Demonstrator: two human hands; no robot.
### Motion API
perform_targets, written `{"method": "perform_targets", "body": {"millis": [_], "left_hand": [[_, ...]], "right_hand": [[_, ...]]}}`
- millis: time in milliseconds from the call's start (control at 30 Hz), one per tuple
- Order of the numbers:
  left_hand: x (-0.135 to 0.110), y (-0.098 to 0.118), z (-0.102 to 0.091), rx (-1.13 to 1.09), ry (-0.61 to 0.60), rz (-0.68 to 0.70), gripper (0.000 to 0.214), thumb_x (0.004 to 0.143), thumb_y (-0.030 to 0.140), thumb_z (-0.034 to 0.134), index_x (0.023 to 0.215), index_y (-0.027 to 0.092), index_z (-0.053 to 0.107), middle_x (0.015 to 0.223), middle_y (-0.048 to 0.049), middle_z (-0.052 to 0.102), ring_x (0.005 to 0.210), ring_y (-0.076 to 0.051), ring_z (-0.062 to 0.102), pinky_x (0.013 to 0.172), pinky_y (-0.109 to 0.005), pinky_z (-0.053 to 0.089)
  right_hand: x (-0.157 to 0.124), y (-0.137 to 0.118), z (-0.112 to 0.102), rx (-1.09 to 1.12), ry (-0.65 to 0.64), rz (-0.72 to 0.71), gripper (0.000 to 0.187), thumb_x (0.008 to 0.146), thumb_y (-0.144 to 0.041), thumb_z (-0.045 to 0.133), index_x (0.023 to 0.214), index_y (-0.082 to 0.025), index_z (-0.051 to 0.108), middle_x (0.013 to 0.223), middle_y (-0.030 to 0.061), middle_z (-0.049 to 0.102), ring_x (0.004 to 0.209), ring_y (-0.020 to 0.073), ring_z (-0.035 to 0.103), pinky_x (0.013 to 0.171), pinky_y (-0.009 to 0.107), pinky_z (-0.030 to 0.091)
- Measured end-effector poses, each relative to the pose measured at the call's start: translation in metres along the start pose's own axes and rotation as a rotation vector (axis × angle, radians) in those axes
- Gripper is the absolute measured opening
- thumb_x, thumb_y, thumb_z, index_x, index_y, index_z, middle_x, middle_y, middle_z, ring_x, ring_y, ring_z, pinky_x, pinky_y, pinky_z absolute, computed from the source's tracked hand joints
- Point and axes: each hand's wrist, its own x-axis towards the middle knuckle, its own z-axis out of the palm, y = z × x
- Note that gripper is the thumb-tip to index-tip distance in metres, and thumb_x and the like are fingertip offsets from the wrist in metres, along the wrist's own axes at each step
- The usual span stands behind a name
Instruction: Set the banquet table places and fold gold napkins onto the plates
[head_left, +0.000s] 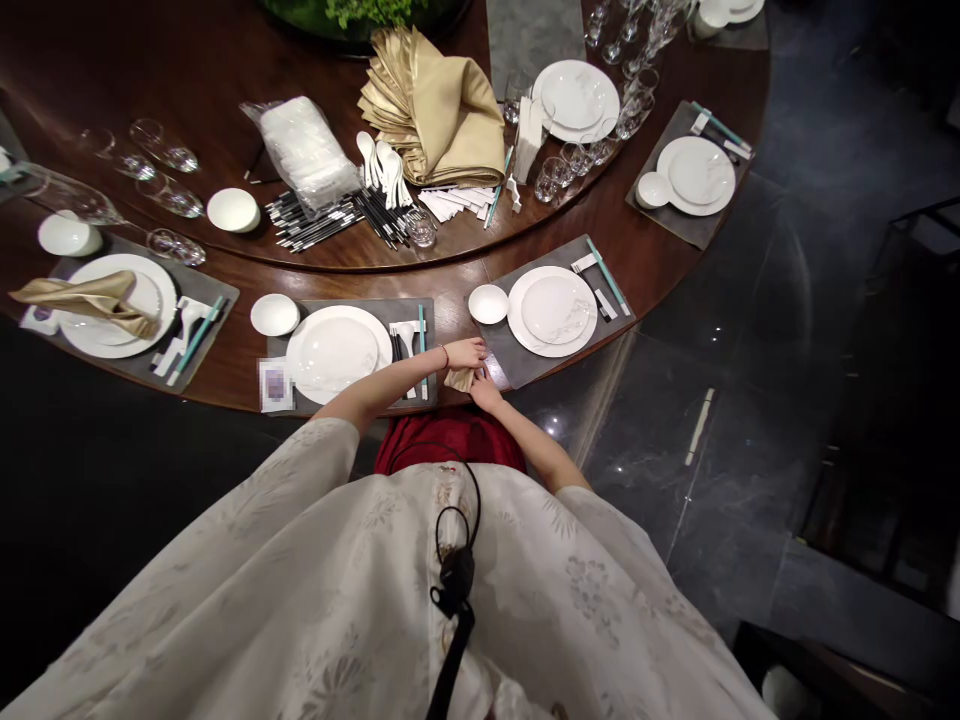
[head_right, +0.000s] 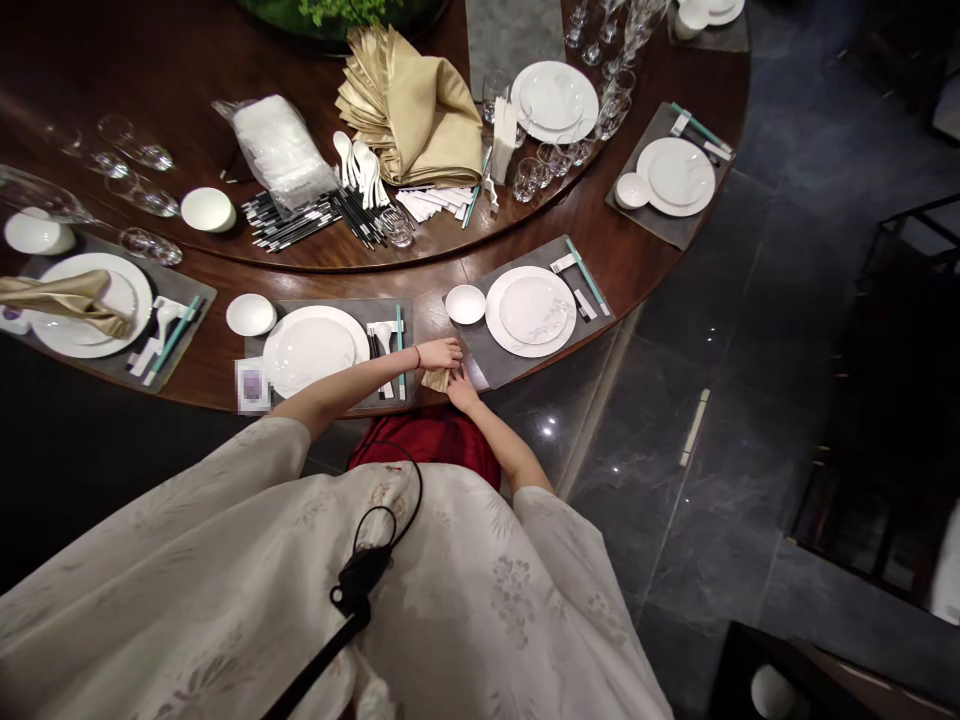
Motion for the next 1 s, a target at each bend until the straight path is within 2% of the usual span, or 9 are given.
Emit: {"method": "perform_targets", "body": {"millis": [167,300,367,433,533,600,767,900,1000], "left_hand": [[0.017,-0.006,0.013,0.292,0.035,-0.153,0.02,0.071,0.007,0.06,0.082,0.019,0.07,0.107,-0.016,0.066,0.111,-0.028,0.058,0.104,-0.039,0.037],[0.014,-0.01,0.032,0.341,0.359,-0.416,0.033,0.076,0.005,0.055,0.106,0.013,0.067,0.124,-0.0208,0.056,0.12,-0.032,0.05,0.1,-0.041,0.041],[0.008,-0.011,0.045,0.266,0.525,-0.543,0.034,0.077,0.006,0.058,0.11,0.01,0.064,0.127,-0.0231,0.053,0.123,-0.035,0.048,0.102,-0.043,0.041],[-0.001,-0.01,0.059,0.171,0.592,-0.601,0.035,0.076,0.008,0.06,0.111,0.008,0.063,0.126,-0.0237,0.052,0.123,-0.036,0.049,0.104,-0.046,0.041],[-0.017,-0.008,0.082,-0.013,0.601,-0.554,0.035,0.076,0.01,0.061,0.111,0.009,0.064,0.121,-0.0202,0.057,0.119,-0.033,0.053,0.108,-0.046,0.04],[-0.031,-0.002,0.093,-0.21,0.721,-0.483,0.038,0.078,0.015,0.061,0.116,0.011,0.061,0.12,-0.0174,0.059,0.118,-0.028,0.056,0.108,-0.043,0.042],[-0.08,0.033,0.094,-0.634,1.482,-0.33,0.043,0.092,0.039,0.052,0.129,0.019,0.048,0.14,-0.0157,0.049,0.127,-0.02,0.054,0.11,-0.037,0.041],[-0.116,0.07,0.074,-0.722,1.559,-0.21,0.038,0.085,0.039,0.064,0.119,0.023,0.055,0.144,-0.0126,0.048,0.138,-0.024,0.045,0.114,-0.04,0.039],[-0.135,0.082,0.056,-0.712,1.73,-0.247,0.034,0.084,0.038,0.065,0.115,0.022,0.059,0.141,-0.0122,0.052,0.141,-0.026,0.043,0.115,-0.042,0.04]], "right_hand": [[-0.014,-0.009,-0.017,-0.043,0.006,0.024,0.039,0.082,-0.002,0.053,0.111,-0.019,0.072,0.126,0.0107,0.068,0.144,0.0244,0.038,0.126,0.053,0.006],[-0.054,-0.01,-0.021,0.088,0.319,0.275,0.036,0.088,-0.011,0.05,0.12,-0.015,0.066,0.135,0.0154,0.062,0.137,0.0238,0.047,0.12,0.05,0.029],[-0.067,-0.009,-0.015,0.289,0.482,0.554,0.033,0.088,-0.025,0.055,0.117,-0.014,0.065,0.121,0.0159,0.068,0.121,0.0237,0.06,0.111,0.048,0.043],[-0.066,-0.006,-0.009,0.578,0.52,0.77,0.038,0.081,-0.035,0.063,0.112,-0.014,0.064,0.103,0.0108,0.073,0.102,0.0218,0.068,0.098,0.045,0.054],[-0.042,-0.005,-0.008,0.949,0.535,0.839,0.041,0.07,-0.032,0.072,0.106,-0.016,0.064,0.097,0.0058,0.075,0.093,0.0195,0.072,0.091,0.042,0.058],[-0.022,-0.009,-0.016,1.076,0.559,0.799,0.039,0.066,-0.025,0.074,0.103,-0.016,0.064,0.101,0.0067,0.076,0.095,0.02,0.072,0.095,0.042,0.057],[0.025,-0.047,-0.044,1.419,0.28,0.58,0.03,0.076,-0.023,0.068,0.105,-0.016,0.066,0.107,0.0075,0.076,0.107,0.0221,0.07,0.097,0.041,0.057],[0.066,-0.098,-0.043,1.553,0.081,0.547,0.015,0.086,-0.024,0.058,0.096,-0.019,0.067,0.097,0.0053,0.077,0.11,0.0211,0.069,0.099,0.041,0.057],[0.096,-0.134,-0.03,1.487,-0.039,0.504,0.019,0.087,-0.027,0.057,0.1,-0.018,0.068,0.094,0.0059,0.076,0.109,0.0222,0.068,0.1,0.042,0.056]]}}
